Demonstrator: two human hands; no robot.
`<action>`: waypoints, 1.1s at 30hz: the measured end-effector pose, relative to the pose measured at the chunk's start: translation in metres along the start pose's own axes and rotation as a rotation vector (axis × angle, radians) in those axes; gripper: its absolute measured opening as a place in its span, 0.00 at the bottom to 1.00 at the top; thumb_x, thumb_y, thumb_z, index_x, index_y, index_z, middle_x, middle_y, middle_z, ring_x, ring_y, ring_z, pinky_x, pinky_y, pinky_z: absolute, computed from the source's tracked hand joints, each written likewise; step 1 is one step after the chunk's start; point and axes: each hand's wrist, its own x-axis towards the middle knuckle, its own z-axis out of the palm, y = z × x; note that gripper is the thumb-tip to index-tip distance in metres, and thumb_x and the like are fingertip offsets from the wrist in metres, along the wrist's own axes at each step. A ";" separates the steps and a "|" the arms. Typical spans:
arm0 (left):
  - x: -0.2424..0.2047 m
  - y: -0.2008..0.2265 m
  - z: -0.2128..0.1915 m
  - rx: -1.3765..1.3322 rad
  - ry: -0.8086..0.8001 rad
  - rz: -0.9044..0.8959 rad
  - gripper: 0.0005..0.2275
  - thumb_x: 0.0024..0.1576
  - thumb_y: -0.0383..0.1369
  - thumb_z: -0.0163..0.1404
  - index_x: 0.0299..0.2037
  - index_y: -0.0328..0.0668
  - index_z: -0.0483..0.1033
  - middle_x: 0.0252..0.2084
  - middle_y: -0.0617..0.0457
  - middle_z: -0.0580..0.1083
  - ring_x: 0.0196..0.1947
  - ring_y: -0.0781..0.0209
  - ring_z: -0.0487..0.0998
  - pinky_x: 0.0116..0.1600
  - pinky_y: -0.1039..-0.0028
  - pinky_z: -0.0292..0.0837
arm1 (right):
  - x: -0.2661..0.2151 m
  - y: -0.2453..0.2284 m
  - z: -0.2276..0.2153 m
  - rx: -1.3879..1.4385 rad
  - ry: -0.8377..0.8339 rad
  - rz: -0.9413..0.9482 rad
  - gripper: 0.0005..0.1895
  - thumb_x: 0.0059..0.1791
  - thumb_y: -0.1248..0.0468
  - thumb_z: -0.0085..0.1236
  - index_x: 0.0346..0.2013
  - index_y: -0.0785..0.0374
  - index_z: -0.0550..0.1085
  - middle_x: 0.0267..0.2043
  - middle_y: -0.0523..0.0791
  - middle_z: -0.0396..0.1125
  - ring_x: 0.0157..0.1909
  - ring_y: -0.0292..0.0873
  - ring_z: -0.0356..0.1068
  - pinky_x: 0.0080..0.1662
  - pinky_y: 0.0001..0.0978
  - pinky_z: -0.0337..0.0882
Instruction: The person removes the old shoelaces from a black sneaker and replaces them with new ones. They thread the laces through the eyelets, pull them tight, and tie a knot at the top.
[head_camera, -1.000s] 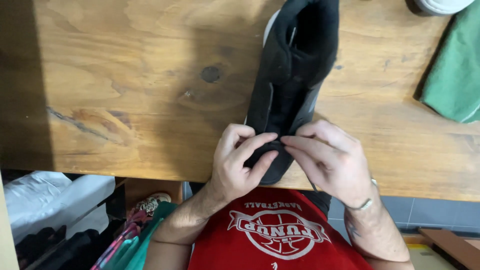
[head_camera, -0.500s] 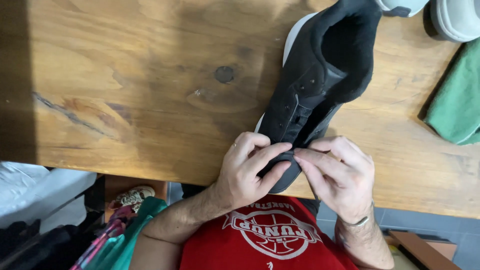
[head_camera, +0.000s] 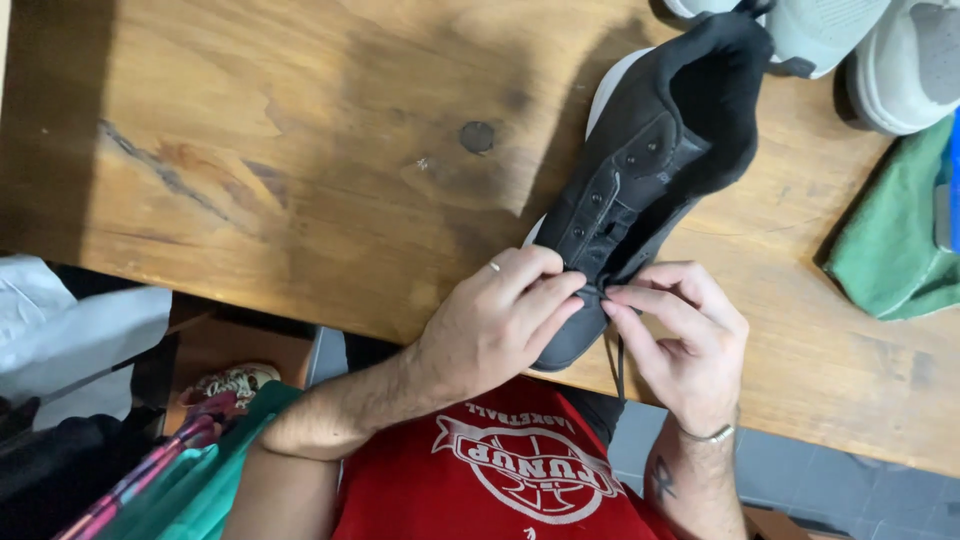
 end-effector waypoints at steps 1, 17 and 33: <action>0.002 -0.001 0.000 0.002 0.006 0.005 0.05 0.63 0.29 0.52 0.45 0.37 0.78 0.39 0.48 0.70 0.34 0.51 0.76 0.42 0.67 0.79 | 0.000 0.002 0.001 -0.003 0.003 -0.007 0.01 0.49 0.71 0.68 0.35 0.64 0.82 0.32 0.48 0.69 0.32 0.48 0.70 0.38 0.41 0.73; -0.006 -0.017 0.018 0.008 -0.043 0.024 0.03 0.65 0.30 0.49 0.40 0.43 0.73 0.38 0.53 0.67 0.39 0.52 0.77 0.47 0.68 0.77 | -0.004 0.004 -0.006 -0.158 -0.106 -0.068 0.16 0.52 0.62 0.64 0.54 0.61 0.79 0.36 0.49 0.63 0.35 0.54 0.68 0.43 0.49 0.71; -0.006 -0.016 0.006 0.094 -0.075 0.047 0.04 0.68 0.33 0.45 0.41 0.45 0.67 0.39 0.53 0.64 0.40 0.52 0.75 0.49 0.67 0.75 | -0.009 0.016 -0.004 -0.159 -0.156 -0.086 0.21 0.49 0.52 0.68 0.53 0.53 0.77 0.38 0.45 0.56 0.38 0.50 0.63 0.46 0.48 0.70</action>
